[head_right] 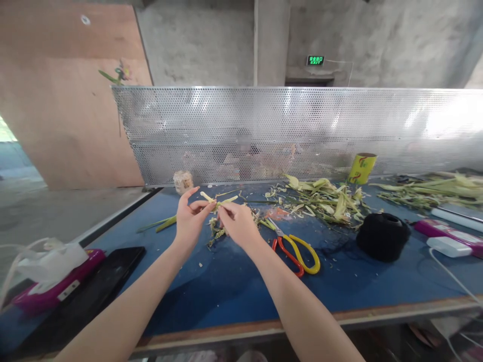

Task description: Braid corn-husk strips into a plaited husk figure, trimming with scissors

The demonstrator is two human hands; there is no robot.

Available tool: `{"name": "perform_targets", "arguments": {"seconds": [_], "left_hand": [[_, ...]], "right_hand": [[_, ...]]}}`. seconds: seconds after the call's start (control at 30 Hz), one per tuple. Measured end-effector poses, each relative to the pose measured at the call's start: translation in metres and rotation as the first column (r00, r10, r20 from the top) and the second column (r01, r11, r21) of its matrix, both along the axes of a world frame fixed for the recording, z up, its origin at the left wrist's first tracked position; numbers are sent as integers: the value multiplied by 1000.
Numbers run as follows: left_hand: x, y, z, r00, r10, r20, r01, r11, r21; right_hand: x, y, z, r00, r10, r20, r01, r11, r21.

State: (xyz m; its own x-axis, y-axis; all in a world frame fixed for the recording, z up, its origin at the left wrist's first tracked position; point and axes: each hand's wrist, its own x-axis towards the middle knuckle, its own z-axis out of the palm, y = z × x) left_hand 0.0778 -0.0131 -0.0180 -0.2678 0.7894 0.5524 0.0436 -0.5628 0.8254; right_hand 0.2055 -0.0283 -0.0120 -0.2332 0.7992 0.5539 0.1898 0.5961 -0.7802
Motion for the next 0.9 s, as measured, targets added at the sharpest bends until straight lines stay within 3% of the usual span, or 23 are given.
{"name": "perform_targets", "arguments": {"seconds": [0.23, 0.37, 0.47, 0.67, 0.9], "left_hand": [[4, -3, 3, 991, -122, 62, 125, 991, -37], [5, -7, 6, 986, -168, 5, 168, 985, -46], [4, -9, 8, 980, -171, -100, 167, 985, -46], [5, -12, 6, 951, -179, -251, 186, 983, 5], [4, -19, 7, 878, -133, -459, 177, 983, 54]], "right_hand": [[17, 15, 3, 966, -259, -18, 259, 956, 136], [21, 21, 2, 971, -225, -83, 229, 972, 50], [21, 22, 3, 975, -206, -84, 212, 974, 78], [24, 28, 0, 963, -249, -100, 250, 968, -8], [30, 35, -2, 988, -150, 37, 153, 985, -85]]}}
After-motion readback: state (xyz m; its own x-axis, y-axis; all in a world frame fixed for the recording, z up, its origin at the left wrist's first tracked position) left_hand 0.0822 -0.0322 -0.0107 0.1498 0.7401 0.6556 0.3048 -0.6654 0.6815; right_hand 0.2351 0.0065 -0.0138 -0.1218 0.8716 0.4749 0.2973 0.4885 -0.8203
